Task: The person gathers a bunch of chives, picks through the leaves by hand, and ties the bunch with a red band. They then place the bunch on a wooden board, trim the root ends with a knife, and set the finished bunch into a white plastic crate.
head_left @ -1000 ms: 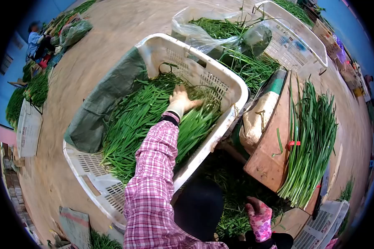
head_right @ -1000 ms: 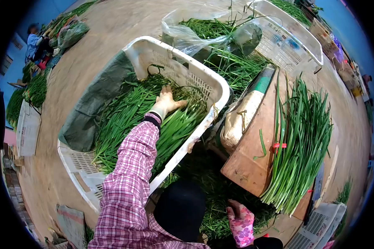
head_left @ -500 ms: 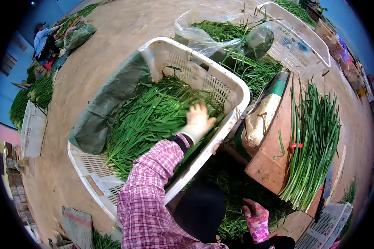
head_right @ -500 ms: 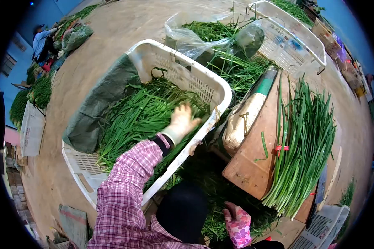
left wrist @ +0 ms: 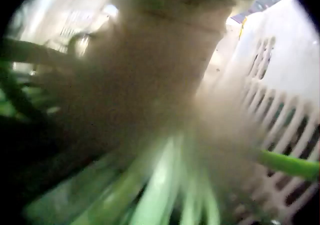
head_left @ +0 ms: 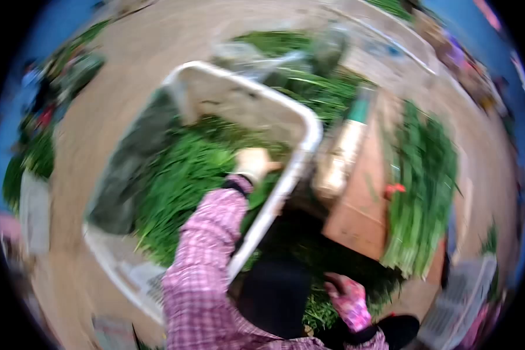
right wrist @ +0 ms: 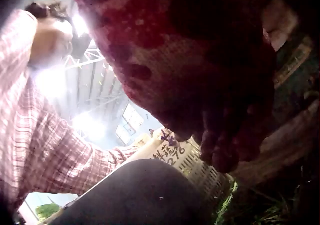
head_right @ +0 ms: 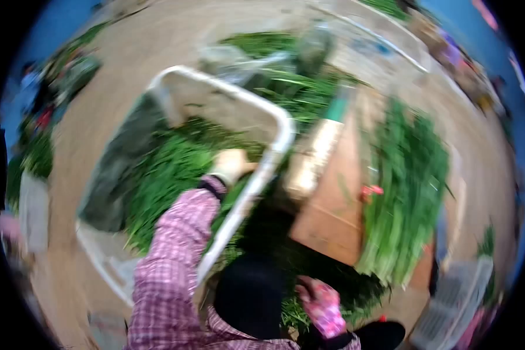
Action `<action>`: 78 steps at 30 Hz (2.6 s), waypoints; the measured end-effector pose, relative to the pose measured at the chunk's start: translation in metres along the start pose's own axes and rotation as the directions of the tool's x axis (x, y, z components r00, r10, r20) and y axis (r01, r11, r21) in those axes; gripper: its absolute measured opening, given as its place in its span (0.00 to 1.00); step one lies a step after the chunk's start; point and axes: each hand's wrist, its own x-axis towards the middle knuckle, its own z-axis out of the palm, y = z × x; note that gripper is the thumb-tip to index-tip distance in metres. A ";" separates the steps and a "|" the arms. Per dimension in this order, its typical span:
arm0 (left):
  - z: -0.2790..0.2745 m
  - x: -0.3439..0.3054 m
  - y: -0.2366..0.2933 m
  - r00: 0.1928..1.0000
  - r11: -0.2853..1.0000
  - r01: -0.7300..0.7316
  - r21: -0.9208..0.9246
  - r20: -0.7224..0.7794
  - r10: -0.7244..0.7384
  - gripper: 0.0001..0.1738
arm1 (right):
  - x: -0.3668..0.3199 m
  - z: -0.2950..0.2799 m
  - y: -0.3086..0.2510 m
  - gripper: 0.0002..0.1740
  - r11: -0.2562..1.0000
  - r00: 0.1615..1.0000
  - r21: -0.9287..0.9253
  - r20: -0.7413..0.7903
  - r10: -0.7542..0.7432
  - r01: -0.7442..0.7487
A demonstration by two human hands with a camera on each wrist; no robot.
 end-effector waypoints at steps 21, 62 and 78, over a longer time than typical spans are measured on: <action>0.010 0.027 0.016 0.986 0.949 0.146 -0.279 0.123 -0.115 0.25 | 0.001 0.000 -0.019 0.12 0.995 0.992 -0.060 -0.090 -0.090 0.085; -0.024 -0.073 -0.091 0.955 -0.069 -0.283 -0.957 -0.288 0.069 0.23 | 0.291 0.064 -0.131 0.14 0.977 0.988 -0.189 -0.103 -0.115 0.094; -0.123 -0.146 -0.133 0.805 -0.072 -0.582 -0.810 -0.587 0.090 0.32 | 0.266 0.025 -0.162 0.48 0.835 0.971 -0.514 -0.013 -0.238 0.198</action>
